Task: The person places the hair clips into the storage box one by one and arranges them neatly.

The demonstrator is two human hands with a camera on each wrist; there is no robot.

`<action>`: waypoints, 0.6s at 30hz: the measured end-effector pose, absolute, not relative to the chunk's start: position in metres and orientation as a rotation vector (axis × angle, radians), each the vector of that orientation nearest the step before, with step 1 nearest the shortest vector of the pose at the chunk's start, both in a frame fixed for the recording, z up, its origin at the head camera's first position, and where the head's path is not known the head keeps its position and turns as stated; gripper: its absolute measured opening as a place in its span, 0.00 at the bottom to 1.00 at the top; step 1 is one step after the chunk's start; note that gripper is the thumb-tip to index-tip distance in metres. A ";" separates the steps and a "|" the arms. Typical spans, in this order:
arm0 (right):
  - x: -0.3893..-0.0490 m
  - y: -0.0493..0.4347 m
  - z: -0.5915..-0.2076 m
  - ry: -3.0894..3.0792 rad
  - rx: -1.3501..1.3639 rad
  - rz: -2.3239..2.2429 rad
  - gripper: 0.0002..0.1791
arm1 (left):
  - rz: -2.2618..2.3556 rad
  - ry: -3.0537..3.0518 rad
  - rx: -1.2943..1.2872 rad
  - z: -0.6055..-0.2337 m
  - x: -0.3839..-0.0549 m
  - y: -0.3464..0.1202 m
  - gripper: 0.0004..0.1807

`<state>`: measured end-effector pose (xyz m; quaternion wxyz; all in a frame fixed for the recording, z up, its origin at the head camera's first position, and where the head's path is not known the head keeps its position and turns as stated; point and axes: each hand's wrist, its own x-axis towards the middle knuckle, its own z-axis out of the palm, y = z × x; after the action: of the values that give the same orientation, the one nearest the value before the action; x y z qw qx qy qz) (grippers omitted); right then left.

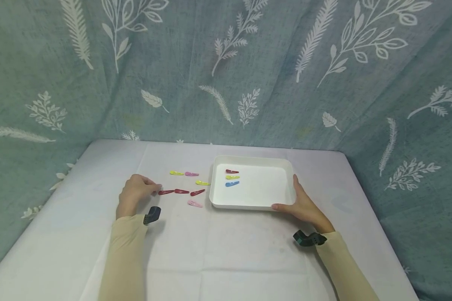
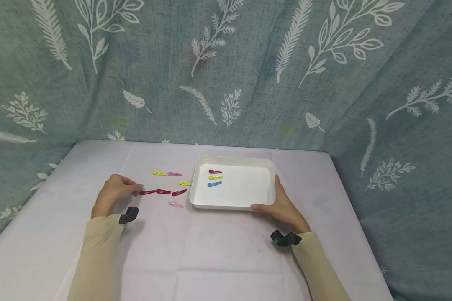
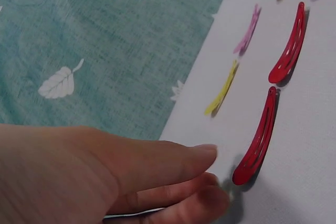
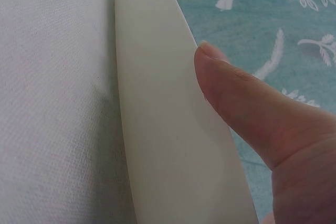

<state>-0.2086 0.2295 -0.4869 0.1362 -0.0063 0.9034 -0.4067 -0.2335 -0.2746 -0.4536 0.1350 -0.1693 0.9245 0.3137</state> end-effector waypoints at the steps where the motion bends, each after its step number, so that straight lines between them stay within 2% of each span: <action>1: -0.209 0.229 -0.487 2.616 -0.018 -1.179 0.82 | 0.897 2.671 -0.491 -0.453 -0.233 -0.274 0.19; 18: -0.209 0.230 -0.489 2.618 -0.028 -1.187 0.81 | 0.843 2.619 -0.437 -0.452 -0.232 -0.272 0.18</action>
<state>-0.2091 0.2296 -0.4886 0.1330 -0.0096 0.9026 -0.4093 -0.2324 -0.2715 -0.4521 0.1768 -0.1545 0.9253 0.2977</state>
